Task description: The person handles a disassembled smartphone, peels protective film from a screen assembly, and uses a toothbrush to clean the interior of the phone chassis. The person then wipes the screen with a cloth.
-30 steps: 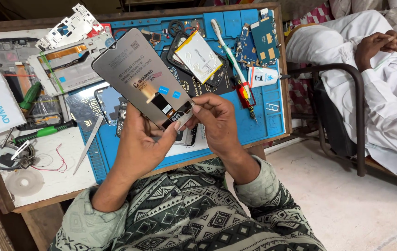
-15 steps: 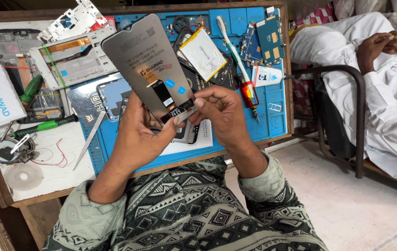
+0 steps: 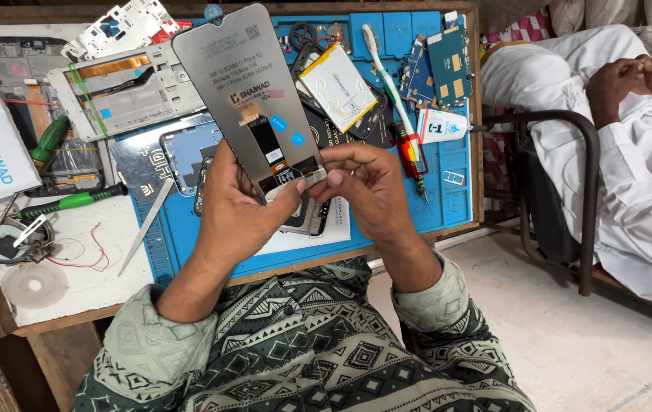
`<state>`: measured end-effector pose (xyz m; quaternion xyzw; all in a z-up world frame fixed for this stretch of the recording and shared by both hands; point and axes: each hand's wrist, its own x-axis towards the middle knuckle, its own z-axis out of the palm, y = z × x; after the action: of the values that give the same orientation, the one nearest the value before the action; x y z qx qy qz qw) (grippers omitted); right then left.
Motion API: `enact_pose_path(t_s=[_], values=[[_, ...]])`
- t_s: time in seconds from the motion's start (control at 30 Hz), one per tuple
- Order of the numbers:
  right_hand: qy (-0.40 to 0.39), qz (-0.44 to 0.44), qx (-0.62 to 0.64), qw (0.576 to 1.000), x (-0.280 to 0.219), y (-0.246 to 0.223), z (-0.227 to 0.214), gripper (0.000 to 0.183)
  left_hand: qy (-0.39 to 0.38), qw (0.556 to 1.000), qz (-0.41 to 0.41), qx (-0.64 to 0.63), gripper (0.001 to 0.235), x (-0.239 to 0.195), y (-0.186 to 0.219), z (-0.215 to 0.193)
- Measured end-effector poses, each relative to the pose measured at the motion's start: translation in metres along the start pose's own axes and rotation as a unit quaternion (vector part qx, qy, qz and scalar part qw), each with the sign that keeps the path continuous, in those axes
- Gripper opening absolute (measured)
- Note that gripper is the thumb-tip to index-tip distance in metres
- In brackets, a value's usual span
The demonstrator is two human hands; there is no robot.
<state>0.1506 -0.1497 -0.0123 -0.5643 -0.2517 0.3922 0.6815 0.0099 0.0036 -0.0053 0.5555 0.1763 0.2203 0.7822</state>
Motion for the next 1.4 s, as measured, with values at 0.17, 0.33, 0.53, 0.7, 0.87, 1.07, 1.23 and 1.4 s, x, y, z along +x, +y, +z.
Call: enact_pose_path(t_s=[0.17, 0.33, 0.53, 0.7, 0.87, 1.07, 1.23, 1.4], values=[[0.009, -0.002, -0.039, 0.999, 0.001, 0.002, 0.002, 0.017, -0.005, 1.000, -0.009, -0.004, 0.045, 0.000, -0.005, 0.000], [0.019, 0.000, -0.054, 0.998, 0.002, 0.002, 0.003, 0.012, -0.008, 1.000, 0.008, -0.005, 0.043, 0.000, -0.007, 0.001], [0.037, -0.015, -0.079, 0.996, 0.002, 0.005, 0.006, 0.006, -0.004, 0.999, 0.017, 0.034, 0.043, -0.002, -0.005, 0.002], [0.054, -0.006, -0.087, 0.995, 0.003, 0.006, 0.006, 0.005, -0.006, 0.999, 0.006, 0.038, 0.044, -0.002, -0.004, 0.003], [0.050, 0.007, -0.070, 0.996, 0.004, 0.003, 0.007, 0.007, -0.009, 0.998, 0.032, 0.045, 0.042, 0.000, -0.006, 0.001], [0.052, 0.000, -0.088, 0.995, 0.004, 0.002, 0.008, 0.006, 0.012, 0.996, -0.059, -0.069, 0.034, 0.006, -0.006, 0.005], [0.049, -0.021, -0.102, 0.993, 0.003, 0.002, 0.010, 0.007, 0.043, 0.995, -0.092, -0.002, 0.024, 0.007, -0.003, 0.009], [0.052, -0.041, -0.106, 0.992, 0.002, 0.005, 0.008, 0.008, 0.015, 0.996, -0.077, -0.053, 0.021, 0.006, -0.004, 0.010]])
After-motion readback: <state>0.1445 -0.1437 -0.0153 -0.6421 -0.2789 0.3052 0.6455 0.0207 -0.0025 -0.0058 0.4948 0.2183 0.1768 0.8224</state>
